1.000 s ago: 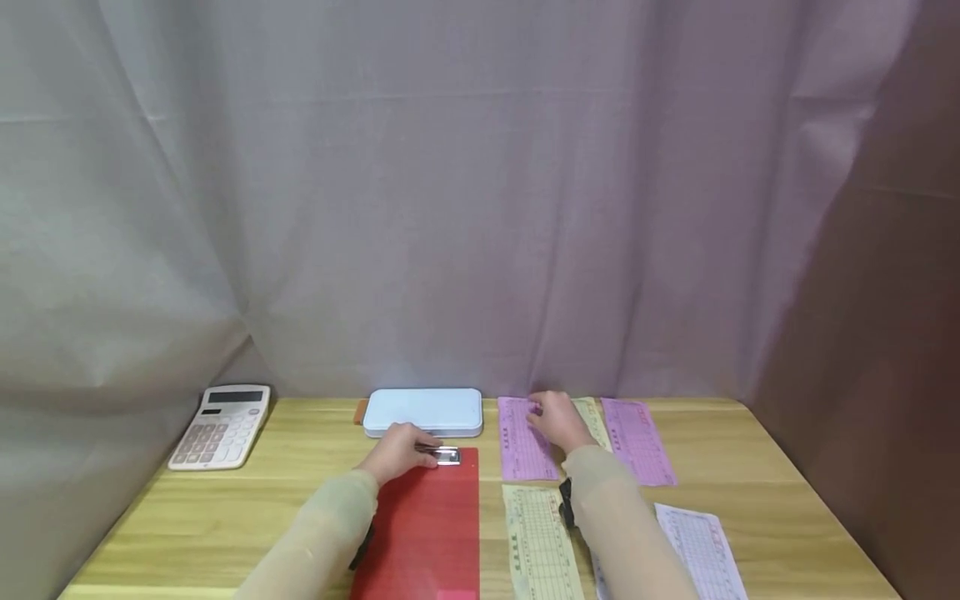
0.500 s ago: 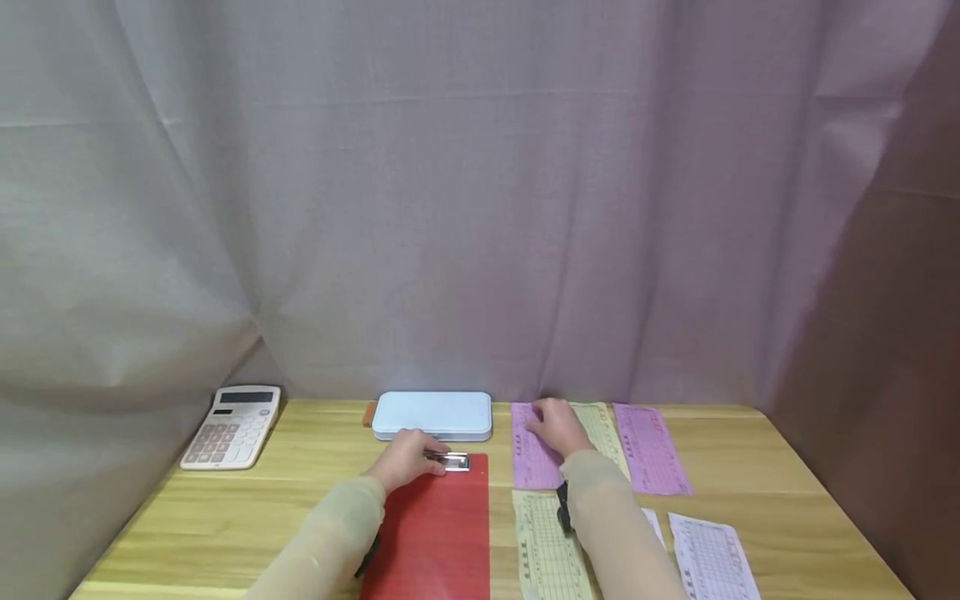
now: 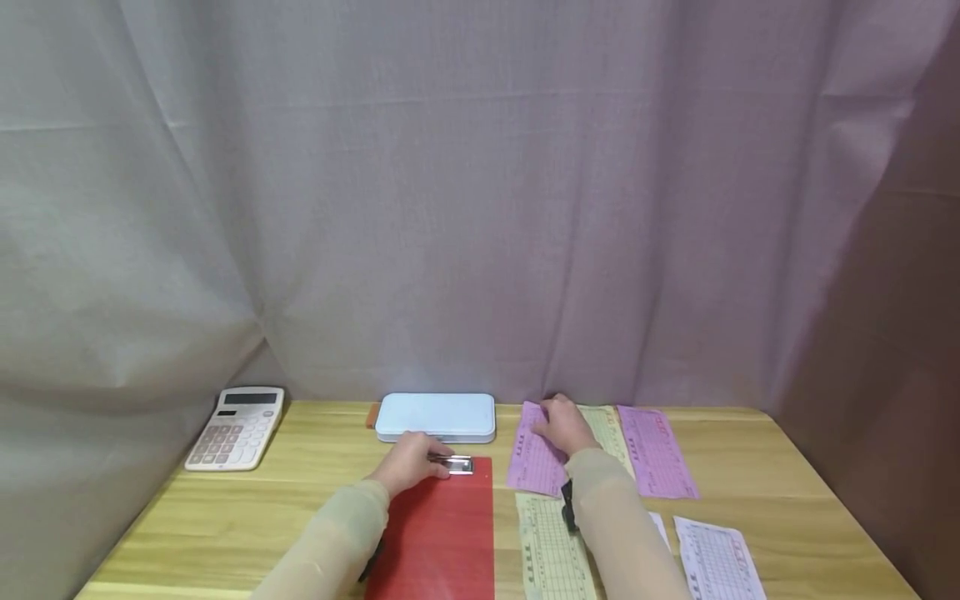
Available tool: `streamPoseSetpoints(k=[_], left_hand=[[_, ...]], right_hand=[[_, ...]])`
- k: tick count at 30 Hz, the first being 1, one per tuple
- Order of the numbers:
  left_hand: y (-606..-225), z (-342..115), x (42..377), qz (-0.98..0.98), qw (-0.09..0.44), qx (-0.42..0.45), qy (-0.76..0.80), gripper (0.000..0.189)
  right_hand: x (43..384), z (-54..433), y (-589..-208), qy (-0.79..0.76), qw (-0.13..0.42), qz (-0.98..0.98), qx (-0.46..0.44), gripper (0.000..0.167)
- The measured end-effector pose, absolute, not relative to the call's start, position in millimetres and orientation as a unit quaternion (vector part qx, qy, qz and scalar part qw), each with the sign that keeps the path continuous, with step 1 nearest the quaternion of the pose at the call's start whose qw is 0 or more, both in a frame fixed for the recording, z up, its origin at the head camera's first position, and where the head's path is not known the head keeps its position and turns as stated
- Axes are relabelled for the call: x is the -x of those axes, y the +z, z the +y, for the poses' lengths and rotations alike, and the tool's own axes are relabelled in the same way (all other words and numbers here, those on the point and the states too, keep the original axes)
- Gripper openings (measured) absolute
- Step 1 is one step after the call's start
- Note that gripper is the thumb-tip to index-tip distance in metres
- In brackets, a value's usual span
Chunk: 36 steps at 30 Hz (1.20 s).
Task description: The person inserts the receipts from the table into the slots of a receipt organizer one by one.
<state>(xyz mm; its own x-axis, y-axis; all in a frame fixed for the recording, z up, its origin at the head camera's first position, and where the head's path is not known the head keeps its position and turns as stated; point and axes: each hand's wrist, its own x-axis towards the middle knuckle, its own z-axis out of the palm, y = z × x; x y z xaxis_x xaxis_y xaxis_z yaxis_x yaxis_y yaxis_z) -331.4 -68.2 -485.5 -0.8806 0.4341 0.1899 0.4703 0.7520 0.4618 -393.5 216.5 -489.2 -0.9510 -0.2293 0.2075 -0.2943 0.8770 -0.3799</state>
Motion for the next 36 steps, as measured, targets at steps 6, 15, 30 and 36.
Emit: streamPoseSetpoints(k=[6,15,30,36], left_hand=[[-484.3,-69.1,332.7,-0.936,0.035,0.243,-0.253,0.025],[-483.0,-67.2,332.1,-0.941,0.023,0.237,-0.239,0.025],[-481.6,-65.8,331.9,-0.943,0.029,0.247,-0.222,0.023],[-482.0,-65.7,330.8,-0.945,0.029,0.238,-0.224,0.023]], right_hand=[[392.8,216.0,-489.9,0.236,0.074,-0.964,-0.102,0.041],[395.6,221.0,-489.7,0.242,0.147,-0.952,-0.114,0.024],[381.0,245.5,-476.0,0.293,0.124,-0.944,-0.089,0.019],[372.2,254.3,-474.3,0.299,0.177,-0.932,-0.102,0.014]])
